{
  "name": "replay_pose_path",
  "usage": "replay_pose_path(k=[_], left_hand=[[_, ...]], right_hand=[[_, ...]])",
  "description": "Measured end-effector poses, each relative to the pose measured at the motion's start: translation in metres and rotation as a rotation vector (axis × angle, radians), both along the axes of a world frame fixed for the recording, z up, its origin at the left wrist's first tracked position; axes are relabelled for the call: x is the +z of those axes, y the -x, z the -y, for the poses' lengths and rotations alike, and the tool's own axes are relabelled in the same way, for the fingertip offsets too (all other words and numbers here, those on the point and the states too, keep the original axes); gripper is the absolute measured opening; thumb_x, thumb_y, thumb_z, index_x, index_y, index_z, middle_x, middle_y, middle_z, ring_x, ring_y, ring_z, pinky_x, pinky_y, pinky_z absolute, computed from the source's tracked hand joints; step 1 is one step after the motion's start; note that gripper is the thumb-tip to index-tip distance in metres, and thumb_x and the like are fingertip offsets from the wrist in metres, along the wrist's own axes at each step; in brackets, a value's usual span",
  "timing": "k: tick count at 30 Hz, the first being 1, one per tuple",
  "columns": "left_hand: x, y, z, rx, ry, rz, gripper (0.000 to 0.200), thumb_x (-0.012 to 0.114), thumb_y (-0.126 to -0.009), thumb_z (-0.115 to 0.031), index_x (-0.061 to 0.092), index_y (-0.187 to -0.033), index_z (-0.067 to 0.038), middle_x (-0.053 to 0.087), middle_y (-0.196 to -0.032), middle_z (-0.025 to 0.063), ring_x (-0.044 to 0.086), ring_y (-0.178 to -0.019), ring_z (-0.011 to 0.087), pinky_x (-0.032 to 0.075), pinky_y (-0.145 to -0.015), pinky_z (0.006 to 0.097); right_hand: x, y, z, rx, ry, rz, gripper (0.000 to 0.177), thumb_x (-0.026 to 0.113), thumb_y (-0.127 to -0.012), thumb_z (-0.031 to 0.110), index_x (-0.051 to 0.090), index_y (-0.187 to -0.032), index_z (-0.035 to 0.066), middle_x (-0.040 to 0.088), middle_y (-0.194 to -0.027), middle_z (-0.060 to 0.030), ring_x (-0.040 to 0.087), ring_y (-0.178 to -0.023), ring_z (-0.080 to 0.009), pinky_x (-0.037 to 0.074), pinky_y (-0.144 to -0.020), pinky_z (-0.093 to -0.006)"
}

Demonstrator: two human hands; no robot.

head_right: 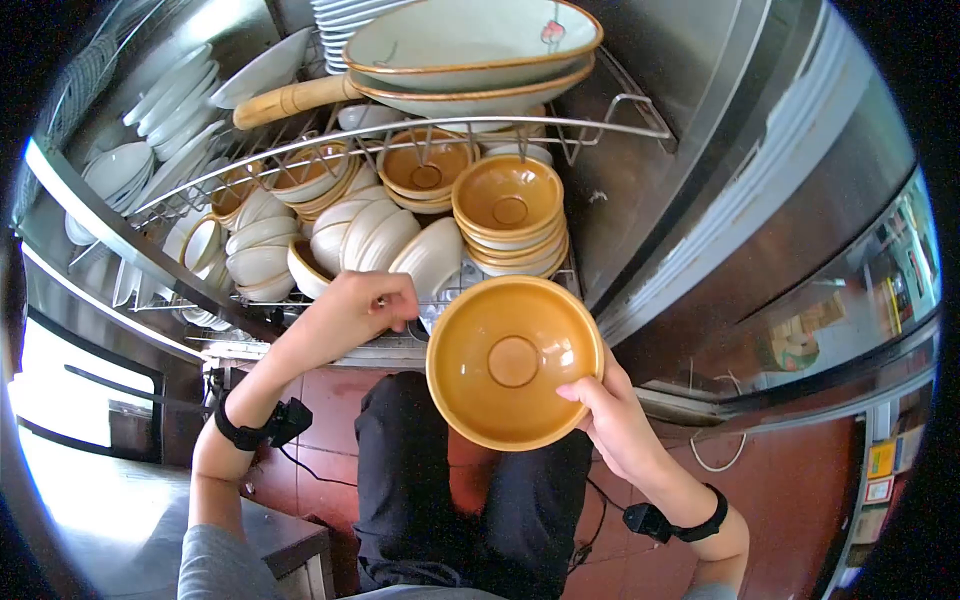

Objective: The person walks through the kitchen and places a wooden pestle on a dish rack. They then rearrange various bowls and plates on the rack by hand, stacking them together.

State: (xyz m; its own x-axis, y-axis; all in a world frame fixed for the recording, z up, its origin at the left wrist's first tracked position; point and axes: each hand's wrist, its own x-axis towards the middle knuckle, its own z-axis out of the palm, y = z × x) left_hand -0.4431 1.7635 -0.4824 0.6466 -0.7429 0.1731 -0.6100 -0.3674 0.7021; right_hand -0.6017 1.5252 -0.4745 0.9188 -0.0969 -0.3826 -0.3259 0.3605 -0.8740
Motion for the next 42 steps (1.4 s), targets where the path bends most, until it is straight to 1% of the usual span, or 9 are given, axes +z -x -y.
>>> replay_pose_path(k=[3, 6, 7, 8, 10, 14, 24, 32, 42], left_hand=[[0.001, 0.006, -0.01, -0.014, 0.03, 0.083, 0.026, 0.064, -0.075, -0.005, 0.063, -0.101, -0.005, 0.059, -0.062, 0.0086, 0.059, -0.059, 0.0194, 0.047, -0.059, 0.0291], [0.029, 0.02, -0.014, 0.21, -0.34, -0.073, 0.012, 0.064, -0.08, -0.012, 0.067, -0.088, -0.004, 0.063, -0.063, 0.0083, 0.062, -0.057, 0.0201, 0.048, -0.055, 0.0294], [0.021, 0.021, -0.02, 0.207, -0.166, 0.002, 0.013, 0.062, -0.083, -0.016, 0.068, -0.08, -0.004, 0.061, -0.058, 0.0078, 0.062, -0.054, 0.0197, 0.048, -0.054, 0.0289], [0.024, 0.02, -0.022, 0.178, -0.063, 0.128, 0.018, 0.06, -0.085, -0.018, 0.067, -0.097, -0.006, 0.065, -0.069, 0.0082, 0.063, -0.058, 0.0171, 0.05, -0.056, 0.0294], [0.035, 0.029, -0.025, 0.154, 0.199, -0.28, 0.047, 0.062, -0.085, -0.027, 0.049, -0.125, -0.008, 0.061, -0.108, 0.013, 0.064, -0.085, 0.019, 0.052, -0.071, 0.034], [0.051, 0.045, -0.039, -0.225, 0.4, -0.189, 0.1, 0.076, -0.068, -0.038, 0.015, -0.142, -0.006, 0.017, -0.146, 0.0153, 0.031, -0.129, 0.0311, 0.034, -0.102, 0.0438], [0.127, 0.056, -0.068, 0.029, 0.431, 0.433, 0.114, 0.093, -0.041, -0.031, 0.025, -0.13, -0.007, 0.033, -0.128, 0.0148, 0.034, -0.124, 0.0293, 0.031, -0.103, 0.0422], [0.16, -0.012, -0.096, 0.006, 0.751, 0.173, 0.088, 0.087, -0.056, -0.01, 0.03, -0.123, -0.008, 0.044, -0.122, 0.0123, 0.046, -0.115, 0.0225, 0.039, -0.099, 0.0337], [0.146, -0.085, -0.121, 0.239, 0.373, 0.233, 0.073, 0.083, -0.065, -0.013, 0.031, -0.116, -0.007, 0.048, -0.114, 0.0139, 0.052, -0.103, 0.0181, 0.044, -0.088, 0.0301]], right_hand=[[0.008, -0.001, -0.002, 0.0, -0.005, -0.014, 0.054, 0.046, -0.077, 0.003, 0.037, -0.13, 0.005, 0.049, -0.118, -0.007, 0.049, -0.11, -0.0181, 0.044, -0.09, -0.0339], [0.019, -0.004, -0.004, 0.01, 0.012, 0.003, 0.053, 0.046, -0.077, 0.003, 0.037, -0.13, 0.005, 0.049, -0.118, -0.0072, 0.05, -0.11, -0.0186, 0.045, -0.089, -0.0347], [0.024, -0.005, -0.005, 0.02, 0.019, 0.009, 0.053, 0.046, -0.077, 0.002, 0.037, -0.129, 0.005, 0.049, -0.118, -0.0072, 0.05, -0.11, -0.0186, 0.045, -0.089, -0.0346], [0.027, -0.004, -0.006, 0.028, 0.026, 0.013, 0.053, 0.046, -0.077, 0.002, 0.037, -0.129, 0.005, 0.049, -0.118, -0.0073, 0.05, -0.11, -0.0187, 0.045, -0.089, -0.0346], [0.032, -0.008, -0.008, 0.059, 0.01, 0.025, 0.057, 0.047, -0.078, 0.002, 0.032, -0.134, 0.006, 0.047, -0.121, -0.0082, 0.051, -0.108, -0.0176, 0.048, -0.087, -0.0337], [0.065, -0.009, -0.026, 0.111, 0.008, 0.028, 0.056, 0.046, -0.079, 0.002, 0.033, -0.133, 0.006, 0.047, -0.121, -0.009, 0.051, -0.109, -0.0185, 0.047, -0.089, -0.0345], [0.16, -0.048, -0.083, 0.294, -0.02, 0.146, 0.043, 0.047, -0.086, 0.014, 0.039, -0.125, -0.003, 0.054, -0.116, -0.0142, 0.059, -0.101, -0.0216, 0.052, -0.085, -0.0372], [0.202, -0.117, -0.128, 0.397, 0.006, 0.446, 0.044, 0.044, -0.09, 0.021, 0.035, -0.123, -0.007, 0.049, -0.117, -0.0218, 0.057, -0.1, -0.0341, 0.057, -0.078, -0.0429], [0.166, -0.203, -0.154, 0.264, 0.247, 0.51, 0.033, 0.034, -0.09, 0.013, 0.041, -0.113, -0.011, 0.05, -0.11, -0.0243, 0.061, -0.091, -0.0342, 0.059, -0.069, -0.04]])
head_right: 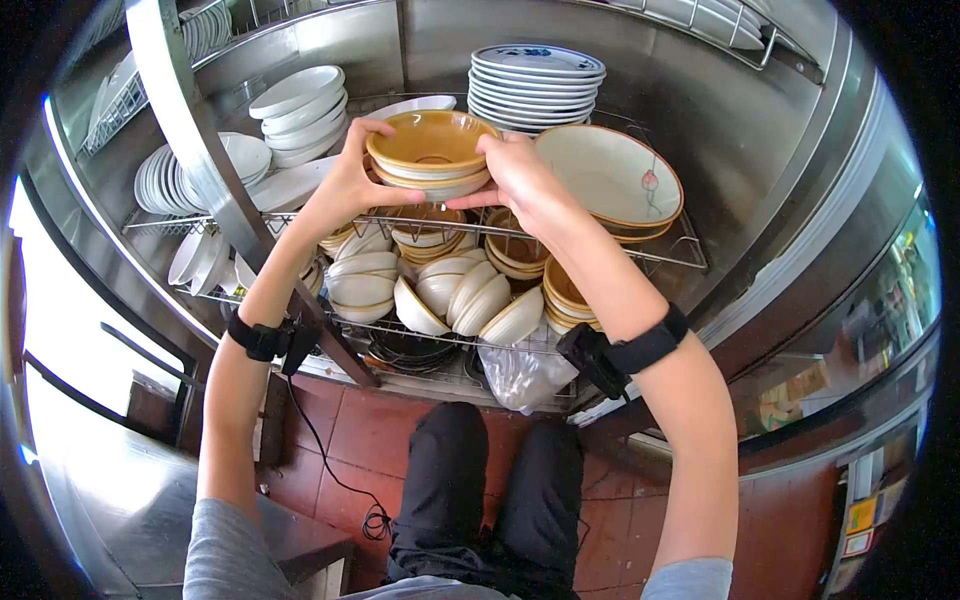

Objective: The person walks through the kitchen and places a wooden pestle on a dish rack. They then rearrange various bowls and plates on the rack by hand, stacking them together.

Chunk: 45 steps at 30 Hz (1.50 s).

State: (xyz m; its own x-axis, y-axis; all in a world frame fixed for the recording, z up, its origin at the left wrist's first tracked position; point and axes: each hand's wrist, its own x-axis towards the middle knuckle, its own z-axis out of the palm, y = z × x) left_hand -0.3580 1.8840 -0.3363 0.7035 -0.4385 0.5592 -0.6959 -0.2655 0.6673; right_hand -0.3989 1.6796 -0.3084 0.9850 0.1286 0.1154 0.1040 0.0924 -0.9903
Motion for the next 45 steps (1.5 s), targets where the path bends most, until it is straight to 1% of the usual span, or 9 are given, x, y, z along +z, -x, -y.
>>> replay_pose_path(k=[10, 14, 16, 19, 25, 32, 40, 41, 45], left_hand=[[-0.005, -0.01, -0.003, 0.101, -0.257, -0.006, 0.089, 0.085, -0.055, -0.045, 0.036, -0.111, 0.005, 0.053, -0.103, 0.0236, 0.055, -0.099, 0.0301, 0.042, -0.089, 0.0343], [-0.006, -0.016, -0.004, 0.053, -0.28, -0.052, 0.09, 0.083, -0.057, -0.044, 0.036, -0.115, 0.005, 0.047, -0.113, 0.0234, 0.049, -0.108, 0.0297, 0.039, -0.094, 0.0339], [-0.006, -0.018, -0.003, 0.025, -0.31, -0.085, 0.09, 0.083, -0.057, -0.043, 0.035, -0.117, 0.005, 0.043, -0.117, 0.023, 0.046, -0.112, 0.0294, 0.038, -0.095, 0.0332], [-0.005, -0.015, -0.001, 0.032, -0.336, -0.064, 0.076, 0.082, -0.066, -0.027, 0.035, -0.121, -0.002, 0.048, -0.115, 0.0174, 0.049, -0.106, 0.0229, 0.039, -0.093, 0.0316], [0.004, -0.006, -0.002, 0.001, -0.268, -0.276, 0.072, 0.073, -0.075, -0.035, 0.035, -0.126, -0.002, 0.048, -0.118, 0.017, 0.049, -0.107, 0.0224, 0.038, -0.093, 0.0304], [-0.002, -0.008, 0.002, 0.026, -0.244, -0.187, 0.072, 0.068, -0.079, -0.039, 0.032, -0.129, -0.002, 0.047, -0.122, 0.0172, 0.047, -0.112, 0.0229, 0.036, -0.096, 0.0313], [-0.006, -0.009, 0.0, 0.031, -0.222, -0.053, 0.064, 0.066, -0.081, -0.037, 0.038, -0.129, -0.005, 0.047, -0.125, 0.0123, 0.045, -0.117, 0.0203, 0.034, -0.1, 0.03], [-0.006, -0.006, 0.001, 0.046, -0.227, -0.056, 0.064, 0.066, -0.082, -0.038, 0.039, -0.129, -0.005, 0.047, -0.125, 0.0114, 0.045, -0.117, 0.0203, 0.034, -0.099, 0.0299], [-0.005, -0.002, 0.003, 0.076, -0.245, -0.054, 0.063, 0.064, -0.082, -0.041, 0.04, -0.128, -0.006, 0.045, -0.129, 0.0103, 0.043, -0.119, 0.0198, 0.035, -0.098, 0.0294]], right_hand=[[-0.024, -0.016, -0.002, -0.009, 0.098, 0.01, 0.031, 0.034, -0.089, 0.012, 0.043, -0.109, -0.011, 0.053, -0.108, -0.023, 0.061, -0.09, -0.0317, 0.059, -0.068, -0.0386], [-0.026, -0.017, -0.003, -0.017, 0.134, -0.024, 0.028, 0.035, -0.089, 0.011, 0.042, -0.107, -0.009, 0.051, -0.111, -0.0221, 0.059, -0.094, -0.0305, 0.058, -0.072, -0.039], [-0.031, -0.019, -0.003, -0.027, 0.097, 0.025, 0.033, 0.033, -0.088, 0.01, 0.042, -0.107, -0.015, 0.053, -0.107, -0.026, 0.062, -0.087, -0.0331, 0.06, -0.064, -0.0384], [-0.033, -0.019, -0.003, -0.062, 0.075, 0.033, 0.035, 0.032, -0.087, 0.009, 0.042, -0.107, -0.019, 0.053, -0.106, -0.0278, 0.063, -0.083, -0.0341, 0.06, -0.061, -0.038], [-0.034, -0.019, -0.001, -0.038, 0.105, 0.041, 0.036, 0.032, -0.087, 0.01, 0.041, -0.109, -0.018, 0.054, -0.104, -0.0269, 0.064, -0.08, -0.0334, 0.06, -0.061, -0.0377], [-0.031, -0.02, -0.001, -0.081, 0.153, 0.008, 0.038, 0.038, -0.087, 0.011, 0.037, -0.114, -0.016, 0.054, -0.104, -0.0276, 0.065, -0.079, -0.0324, 0.06, -0.058, -0.0356], [-0.027, 0.0, -0.008, -0.33, 0.699, 0.309, 0.05, 0.05, -0.088, 0.02, 0.035, -0.116, -0.019, 0.055, -0.096, -0.0352, 0.064, -0.07, -0.0355, 0.054, -0.06, -0.0401], [-0.03, 0.005, -0.009, -0.458, 0.905, 0.472, 0.045, 0.051, -0.089, 0.021, 0.04, -0.116, -0.014, 0.056, -0.096, -0.0325, 0.062, -0.074, -0.0368, 0.051, -0.068, -0.0413], [-0.04, 0.044, -0.004, -0.535, 0.8, 1.033, 0.027, 0.052, -0.087, 0.01, 0.051, -0.107, -0.007, 0.061, -0.094, -0.0249, 0.06, -0.079, -0.0355, 0.049, -0.072, -0.0385]])
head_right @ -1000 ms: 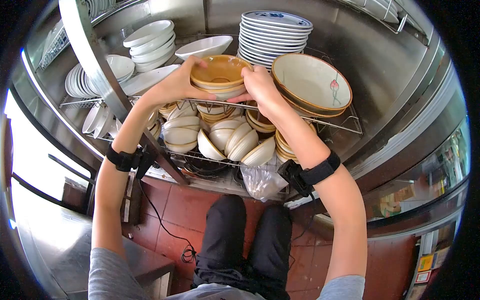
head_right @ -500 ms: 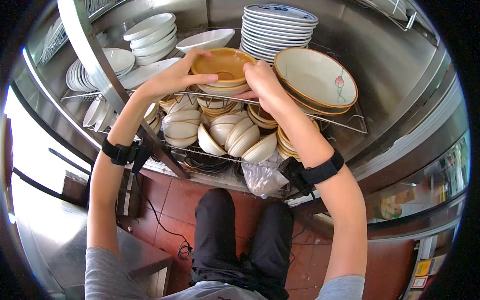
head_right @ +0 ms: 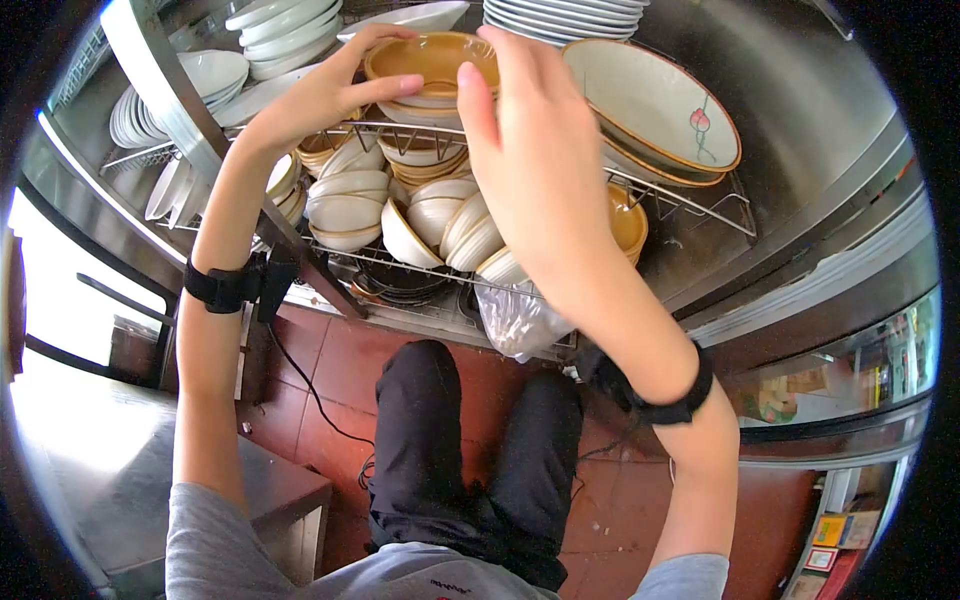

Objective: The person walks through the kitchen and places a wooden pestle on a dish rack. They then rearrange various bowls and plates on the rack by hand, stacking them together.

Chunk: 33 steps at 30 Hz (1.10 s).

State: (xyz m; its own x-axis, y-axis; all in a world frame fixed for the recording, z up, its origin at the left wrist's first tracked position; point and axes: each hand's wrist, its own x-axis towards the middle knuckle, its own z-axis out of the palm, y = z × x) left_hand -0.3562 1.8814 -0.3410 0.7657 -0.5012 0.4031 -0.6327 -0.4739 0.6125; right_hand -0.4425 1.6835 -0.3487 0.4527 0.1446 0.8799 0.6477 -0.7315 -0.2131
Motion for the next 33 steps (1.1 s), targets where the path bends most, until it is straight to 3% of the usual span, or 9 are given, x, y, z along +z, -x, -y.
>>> replay_pose_path(k=[4, 9, 11, 17, 24, 26, 29, 31, 33], left_hand=[[0.009, 0.011, 0.002, -0.07, 0.096, -0.055, 0.071, 0.064, -0.082, -0.046, 0.035, -0.128, -0.002, 0.049, -0.12, 0.0229, 0.047, -0.11, 0.0271, 0.038, -0.094, 0.0353], [0.01, 0.027, 0.009, 0.146, 0.075, 0.028, 0.063, 0.053, -0.088, -0.046, 0.037, -0.128, 0.001, 0.05, -0.118, 0.0202, 0.048, -0.109, 0.0247, 0.04, -0.09, 0.0329], [0.005, 0.019, -0.001, 0.089, 0.274, -0.095, 0.057, 0.05, -0.091, -0.04, 0.038, -0.129, 0.001, 0.048, -0.121, 0.0199, 0.049, -0.11, 0.0253, 0.042, -0.091, 0.0333], [-0.002, 0.035, 0.025, 0.148, 0.325, 0.044, 0.047, 0.05, -0.092, -0.03, 0.04, -0.126, 0.001, 0.044, -0.126, 0.0225, 0.046, -0.116, 0.0289, 0.045, -0.092, 0.0357], [-0.011, 0.011, 0.008, 0.198, 0.358, 0.258, 0.062, 0.053, -0.09, -0.035, 0.03, -0.131, 0.007, 0.04, -0.131, 0.0271, 0.042, -0.122, 0.0347, 0.04, -0.099, 0.0463], [-0.022, 0.007, 0.008, 0.37, 0.448, 0.562, 0.045, 0.056, -0.089, -0.029, 0.049, -0.122, 0.001, 0.055, -0.112, 0.015, 0.051, -0.107, 0.0225, 0.04, -0.093, 0.032], [-0.047, 0.023, -0.003, 0.639, 0.354, 1.044, 0.024, 0.052, -0.089, -0.008, 0.064, -0.108, 0.001, 0.067, -0.092, 0.0095, 0.062, -0.086, 0.016, 0.045, -0.079, 0.0215], [-0.06, 0.027, 0.012, 0.497, 0.768, 1.171, 0.016, 0.052, -0.083, 0.003, 0.065, -0.092, 0.005, 0.066, -0.08, 0.009, 0.059, -0.068, 0.0139, 0.045, -0.064, 0.0216], [-0.09, 0.054, 0.04, 0.497, 0.804, 0.941, 0.017, 0.064, -0.078, -0.001, 0.058, -0.094, 0.003, 0.064, -0.085, 0.0099, 0.059, -0.077, 0.0143, 0.046, -0.067, 0.0226]], right_hand=[[-0.009, 0.068, 0.031, 0.345, -0.04, -0.017, 0.031, 0.044, -0.095, 0.027, 0.058, -0.103, 0.001, 0.064, -0.094, -0.0141, 0.059, -0.079, -0.0204, 0.048, -0.07, -0.0342], [-0.027, 0.144, 0.059, 0.554, -0.053, 0.134, 0.035, 0.032, -0.095, 0.037, 0.056, -0.088, 0.014, 0.059, -0.073, -0.004, 0.049, -0.061, -0.0197, 0.04, -0.055, -0.0299], [-0.023, 0.139, 0.08, 0.781, 0.158, 0.099, 0.025, 0.044, -0.091, 0.032, 0.051, -0.11, 0.018, 0.06, -0.086, -0.0048, 0.05, -0.07, -0.0236, 0.044, -0.056, -0.0297], [-0.01, 0.18, 0.081, 0.479, -0.02, -0.417, 0.033, 0.047, -0.089, 0.026, 0.047, -0.122, 0.021, 0.053, -0.09, -0.0038, 0.043, -0.069, -0.0205, 0.036, -0.044, -0.0236], [-0.04, 0.157, 0.08, 0.563, -0.05, 0.031, 0.034, 0.047, -0.089, 0.028, 0.047, -0.123, 0.024, 0.052, -0.084, 0.0003, 0.041, -0.067, -0.0171, 0.035, -0.05, -0.022], [-0.044, 0.163, 0.071, 0.419, -0.064, -0.02, 0.036, 0.047, -0.089, 0.03, 0.046, -0.124, 0.023, 0.053, -0.083, 0.0015, 0.042, -0.07, -0.0164, 0.037, -0.051, -0.023], [-0.071, 0.154, 0.08, 0.294, -0.07, 0.098, 0.03, 0.035, -0.094, 0.036, 0.056, -0.09, 0.015, 0.056, -0.064, -0.0027, 0.044, -0.057, -0.019, 0.038, -0.051, -0.03], [-0.077, 0.119, 0.083, 0.354, 0.078, -0.036, 0.017, 0.045, -0.086, 0.021, 0.057, -0.086, 0.008, 0.057, -0.067, -0.0063, 0.049, -0.059, -0.021, 0.041, -0.052, -0.0301], [-0.088, 0.079, 0.081, 0.319, 0.13, -0.198, 0.006, 0.056, -0.079, 0.006, 0.059, -0.082, 0.001, 0.058, -0.07, -0.0098, 0.054, -0.06, -0.023, 0.044, -0.053, -0.0303]])
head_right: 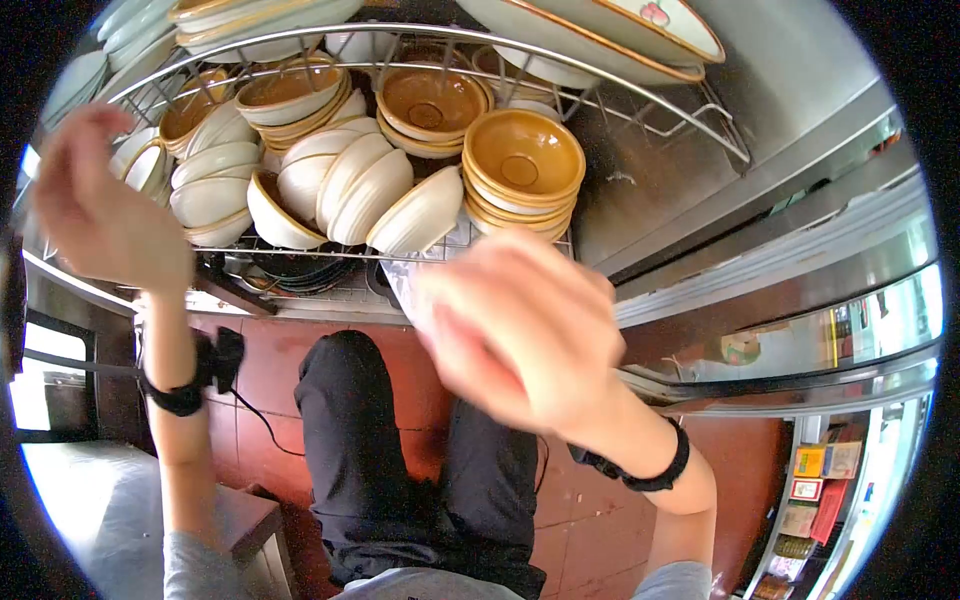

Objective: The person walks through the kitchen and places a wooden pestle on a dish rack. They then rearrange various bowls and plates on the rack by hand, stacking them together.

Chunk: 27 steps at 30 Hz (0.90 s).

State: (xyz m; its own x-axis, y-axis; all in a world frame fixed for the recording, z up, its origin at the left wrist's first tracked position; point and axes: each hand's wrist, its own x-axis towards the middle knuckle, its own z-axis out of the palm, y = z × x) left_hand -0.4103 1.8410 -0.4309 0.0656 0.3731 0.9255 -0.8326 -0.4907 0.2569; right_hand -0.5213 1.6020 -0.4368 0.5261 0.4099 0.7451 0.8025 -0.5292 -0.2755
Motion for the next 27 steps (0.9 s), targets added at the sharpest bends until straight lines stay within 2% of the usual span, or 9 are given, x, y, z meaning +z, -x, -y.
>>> replay_pose_path(k=[2, 4, 6, 12, 18, 19, 22, 26, 27], left_hand=[[-0.028, -0.002, 0.01, 0.03, -0.347, -0.021, 0.004, 0.056, -0.082, 0.001, 0.059, -0.081, 0.003, 0.062, -0.084, 0.012, 0.057, -0.074, 0.0167, 0.045, -0.07, 0.0268], [-0.055, 0.001, 0.03, -0.32, -0.347, -0.483, 0.012, 0.06, -0.08, -0.003, 0.058, -0.092, 0.0, 0.059, -0.097, 0.0118, 0.056, -0.084, 0.0205, 0.044, -0.077, 0.0313], [-0.083, -0.01, 0.038, -0.326, -0.508, -0.519, 0.025, 0.064, -0.077, -0.006, 0.057, -0.101, -0.003, 0.055, -0.109, 0.0106, 0.053, -0.096, 0.0262, 0.043, -0.084, 0.0352], [-0.13, -0.016, 0.05, -0.104, -0.55, -0.424, 0.048, 0.068, -0.07, -0.009, 0.053, -0.115, -0.004, 0.045, -0.131, 0.0117, 0.046, -0.114, 0.0316, 0.037, -0.096, 0.0415], [-0.159, -0.021, 0.058, 0.053, -0.579, -0.282, 0.044, 0.065, -0.073, -0.021, 0.06, -0.114, -0.006, 0.049, -0.131, 0.0054, 0.046, -0.12, 0.0199, 0.035, -0.101, 0.0366], [-0.162, -0.022, 0.059, 0.055, -0.573, -0.264, 0.045, 0.066, -0.071, -0.019, 0.06, -0.114, -0.006, 0.049, -0.13, 0.0062, 0.046, -0.119, 0.021, 0.035, -0.1, 0.0375], [-0.164, -0.025, 0.06, 0.071, -0.554, -0.219, 0.042, 0.066, -0.07, -0.017, 0.062, -0.111, -0.007, 0.054, -0.125, 0.0065, 0.049, -0.115, 0.0207, 0.036, -0.099, 0.0375], [-0.172, -0.023, 0.066, 0.021, -0.504, -0.135, 0.036, 0.066, -0.069, -0.013, 0.064, -0.105, -0.006, 0.057, -0.118, 0.0066, 0.054, -0.106, 0.0201, 0.042, -0.092, 0.0358], [-0.177, -0.023, 0.07, -0.005, -0.516, -0.098, 0.036, 0.066, -0.069, -0.013, 0.064, -0.104, -0.006, 0.057, -0.117, 0.0066, 0.054, -0.105, 0.0202, 0.044, -0.091, 0.0356]], right_hand=[[-0.023, -0.029, 0.004, -0.148, 0.013, -0.129, 0.006, 0.062, -0.078, 0.0, 0.06, -0.083, -0.003, 0.059, -0.071, -0.0107, 0.058, -0.064, -0.0223, 0.047, -0.056, -0.0284], [-0.038, -0.045, 0.007, -0.31, -0.132, -0.349, 0.009, 0.061, -0.082, 0.004, 0.062, -0.088, -0.003, 0.064, -0.076, -0.0101, 0.062, -0.071, -0.0175, 0.05, -0.061, -0.0265], [-0.036, -0.061, 0.011, -0.387, -0.307, -0.612, 0.014, 0.058, -0.085, 0.008, 0.063, -0.09, -0.004, 0.066, -0.08, -0.0113, 0.064, -0.075, -0.0155, 0.05, -0.066, -0.0254], [-0.039, -0.145, 0.049, -0.605, 0.003, -0.538, 0.025, 0.061, -0.082, 0.023, 0.064, -0.089, -0.001, 0.066, -0.078, -0.0086, 0.063, -0.072, -0.0144, 0.048, -0.069, -0.0277], [-0.028, -0.196, 0.085, -0.853, 0.164, -0.746, 0.024, 0.06, -0.085, 0.027, 0.063, -0.089, 0.004, 0.061, -0.083, -0.0037, 0.054, -0.079, -0.0112, 0.043, -0.074, -0.027], [-0.028, -0.195, 0.085, -0.741, 0.152, -0.708, 0.027, 0.062, -0.083, 0.031, 0.063, -0.087, 0.004, 0.062, -0.084, -0.0045, 0.055, -0.078, -0.011, 0.044, -0.07, -0.0271], [-0.026, -0.21, 0.103, -0.691, 0.058, -1.155, 0.031, 0.064, -0.082, 0.034, 0.063, -0.089, 0.004, 0.062, -0.084, -0.0048, 0.057, -0.076, -0.0107, 0.046, -0.064, -0.0259], [-0.008, -0.192, 0.065, -0.775, 0.086, -1.119, 0.037, 0.063, -0.083, 0.039, 0.064, -0.095, 0.004, 0.064, -0.084, -0.0047, 0.06, -0.07, -0.0094, 0.049, -0.063, -0.0214], [-0.016, -0.194, 0.076, -0.642, 0.003, -1.202, 0.038, 0.063, -0.083, 0.042, 0.064, -0.092, 0.005, 0.063, -0.083, -0.0037, 0.06, -0.071, -0.0096, 0.05, -0.067, -0.0228]])
